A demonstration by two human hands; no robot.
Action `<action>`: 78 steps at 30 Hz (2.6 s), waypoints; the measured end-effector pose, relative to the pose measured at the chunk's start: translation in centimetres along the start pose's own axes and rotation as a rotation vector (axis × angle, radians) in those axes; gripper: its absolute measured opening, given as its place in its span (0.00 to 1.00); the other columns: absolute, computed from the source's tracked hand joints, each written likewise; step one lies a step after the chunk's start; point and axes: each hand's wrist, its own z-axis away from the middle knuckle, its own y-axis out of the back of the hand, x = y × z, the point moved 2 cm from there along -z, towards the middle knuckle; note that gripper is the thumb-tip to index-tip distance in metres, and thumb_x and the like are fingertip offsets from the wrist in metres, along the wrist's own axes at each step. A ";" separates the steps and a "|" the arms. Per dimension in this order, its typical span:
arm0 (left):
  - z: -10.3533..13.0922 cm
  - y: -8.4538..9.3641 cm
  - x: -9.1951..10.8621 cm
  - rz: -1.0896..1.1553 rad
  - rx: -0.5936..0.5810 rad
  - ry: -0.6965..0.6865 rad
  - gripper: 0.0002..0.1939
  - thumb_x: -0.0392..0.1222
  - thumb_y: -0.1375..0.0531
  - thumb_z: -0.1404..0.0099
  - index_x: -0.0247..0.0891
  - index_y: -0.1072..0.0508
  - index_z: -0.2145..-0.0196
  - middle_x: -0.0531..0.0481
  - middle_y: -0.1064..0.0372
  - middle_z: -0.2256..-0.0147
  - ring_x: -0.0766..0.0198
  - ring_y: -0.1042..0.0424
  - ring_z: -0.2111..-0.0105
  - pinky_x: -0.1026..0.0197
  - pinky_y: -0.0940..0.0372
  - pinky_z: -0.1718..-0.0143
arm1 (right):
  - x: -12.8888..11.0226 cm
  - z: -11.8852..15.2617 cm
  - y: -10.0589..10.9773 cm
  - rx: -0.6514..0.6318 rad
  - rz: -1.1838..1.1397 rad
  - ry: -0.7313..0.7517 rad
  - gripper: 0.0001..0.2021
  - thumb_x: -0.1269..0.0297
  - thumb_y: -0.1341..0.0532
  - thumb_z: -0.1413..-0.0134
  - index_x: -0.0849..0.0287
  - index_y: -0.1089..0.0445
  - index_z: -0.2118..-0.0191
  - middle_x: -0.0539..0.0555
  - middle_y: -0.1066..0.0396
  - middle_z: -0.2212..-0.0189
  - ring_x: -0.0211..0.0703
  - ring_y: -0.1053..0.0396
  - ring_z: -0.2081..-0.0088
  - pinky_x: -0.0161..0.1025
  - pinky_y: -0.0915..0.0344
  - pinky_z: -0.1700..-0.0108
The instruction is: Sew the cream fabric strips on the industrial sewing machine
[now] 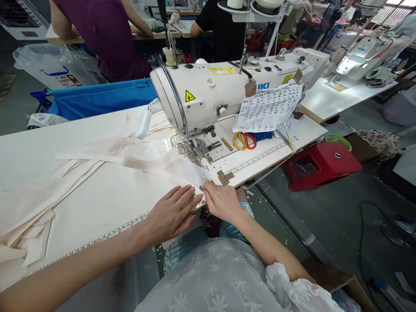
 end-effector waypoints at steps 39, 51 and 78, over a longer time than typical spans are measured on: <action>-0.4 -0.2 0.6 0.077 0.062 -0.029 0.21 0.40 0.49 0.28 0.29 0.35 0.41 0.35 0.32 0.44 0.46 0.34 0.43 0.46 0.37 0.45 | 2.4 3.3 1.3 0.110 -0.375 -0.051 0.12 0.61 0.51 0.33 0.57 0.32 0.60 0.46 0.35 0.81 0.37 0.38 0.79 0.33 0.46 0.73; 7.0 6.0 -7.8 0.124 0.147 0.478 0.15 0.43 0.53 0.26 0.40 0.29 0.53 0.45 0.26 0.59 0.60 0.25 0.58 0.60 0.29 0.57 | -3.6 -4.0 -1.5 0.518 -0.181 0.216 0.11 0.67 0.53 0.32 0.56 0.36 0.65 0.61 0.28 0.55 0.50 0.32 0.52 0.44 0.37 0.52; 18.9 -4.7 7.4 0.318 -0.047 0.889 0.10 0.44 0.44 0.28 0.36 0.27 0.59 0.45 0.29 0.58 0.58 0.28 0.58 0.55 0.29 0.59 | 7.5 6.4 -11.1 0.254 -0.045 0.263 0.15 0.62 0.51 0.33 0.60 0.29 0.65 0.53 0.28 0.80 0.40 0.30 0.78 0.34 0.44 0.73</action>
